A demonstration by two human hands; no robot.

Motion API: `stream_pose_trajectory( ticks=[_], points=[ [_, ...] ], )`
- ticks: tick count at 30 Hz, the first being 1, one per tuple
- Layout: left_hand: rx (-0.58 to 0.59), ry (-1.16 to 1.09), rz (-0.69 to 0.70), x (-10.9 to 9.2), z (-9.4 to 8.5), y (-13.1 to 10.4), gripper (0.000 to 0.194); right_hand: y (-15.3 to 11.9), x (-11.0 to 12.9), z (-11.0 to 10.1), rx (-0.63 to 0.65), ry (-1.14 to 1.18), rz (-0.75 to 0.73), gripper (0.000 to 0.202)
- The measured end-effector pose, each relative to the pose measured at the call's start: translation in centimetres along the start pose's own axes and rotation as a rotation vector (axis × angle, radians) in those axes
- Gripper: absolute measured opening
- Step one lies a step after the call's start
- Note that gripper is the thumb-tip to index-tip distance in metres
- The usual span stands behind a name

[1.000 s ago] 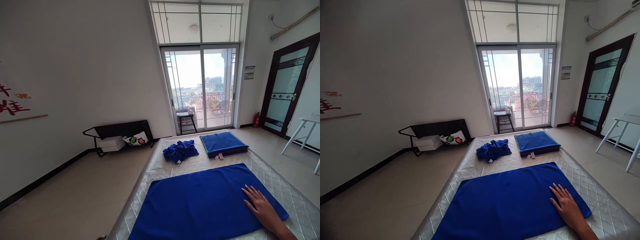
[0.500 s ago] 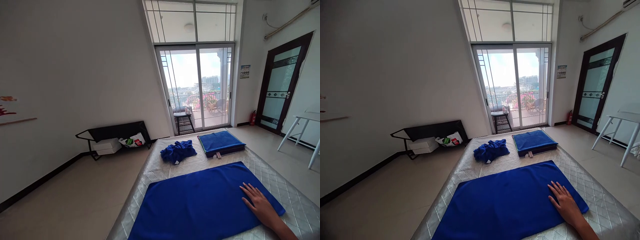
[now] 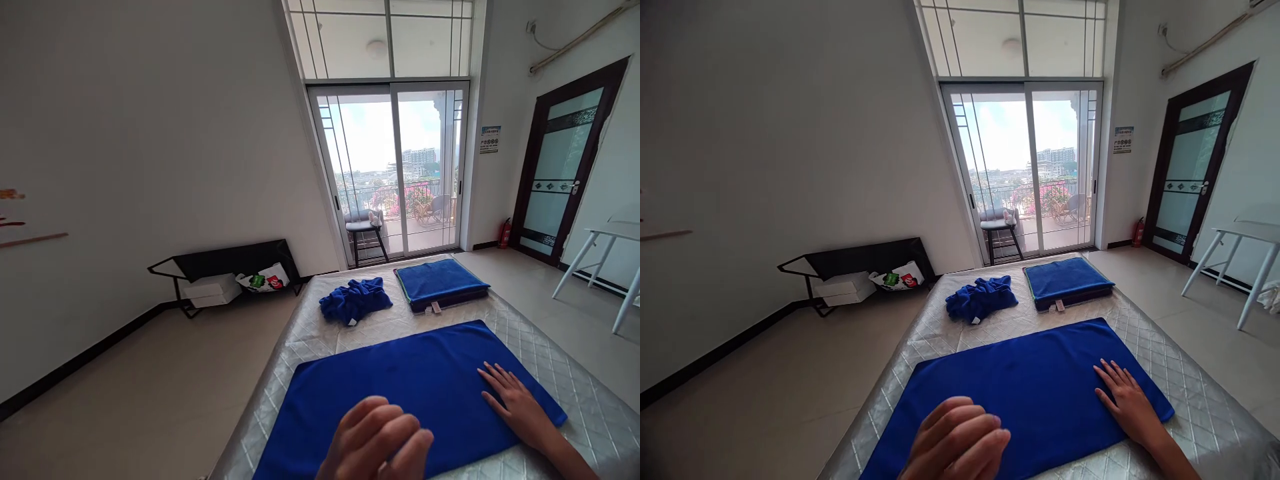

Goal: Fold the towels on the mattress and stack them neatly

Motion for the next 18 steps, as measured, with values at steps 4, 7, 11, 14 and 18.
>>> stream_pose_trajectory(
  ticks=[4, 7, 11, 14, 18],
  points=[
    [-0.101, 0.0, -0.416, 14.7, -1.1, -2.1, 0.031, 1.3, 0.1, -1.0, 0.051, -0.036, -0.005, 0.058],
    [-0.081, 0.075, -0.757, 24.6, -1.0, -7.8, 0.039, 3.9, 2.8, -3.0, 0.002, -0.047, -0.042, 0.051],
    [0.012, 0.149, -0.911, 29.9, 0.9, -12.9, 0.051, 8.2, 11.5, -4.8, -0.054, 0.052, -0.242, 0.05],
    [0.083, 0.224, -0.941, 30.7, 2.4, -14.5, 0.058, 10.6, 18.4, -4.1, -0.042, 0.104, -0.38, 0.052],
    [0.133, 0.29, -0.936, 31.8, 3.2, -15.9, 0.058, 12.6, 22.6, -1.8, 0.016, 0.097, -0.434, 0.054]
  ],
)
Point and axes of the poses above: each hand's wrist, its own y-axis towards the middle knuckle, its own z-axis out of the palm, x = y × z, the point moved 8 cm from there along y, towards the middle knuckle, and after that the axes turned 15 degrees about -y, right-handed, at the moved point
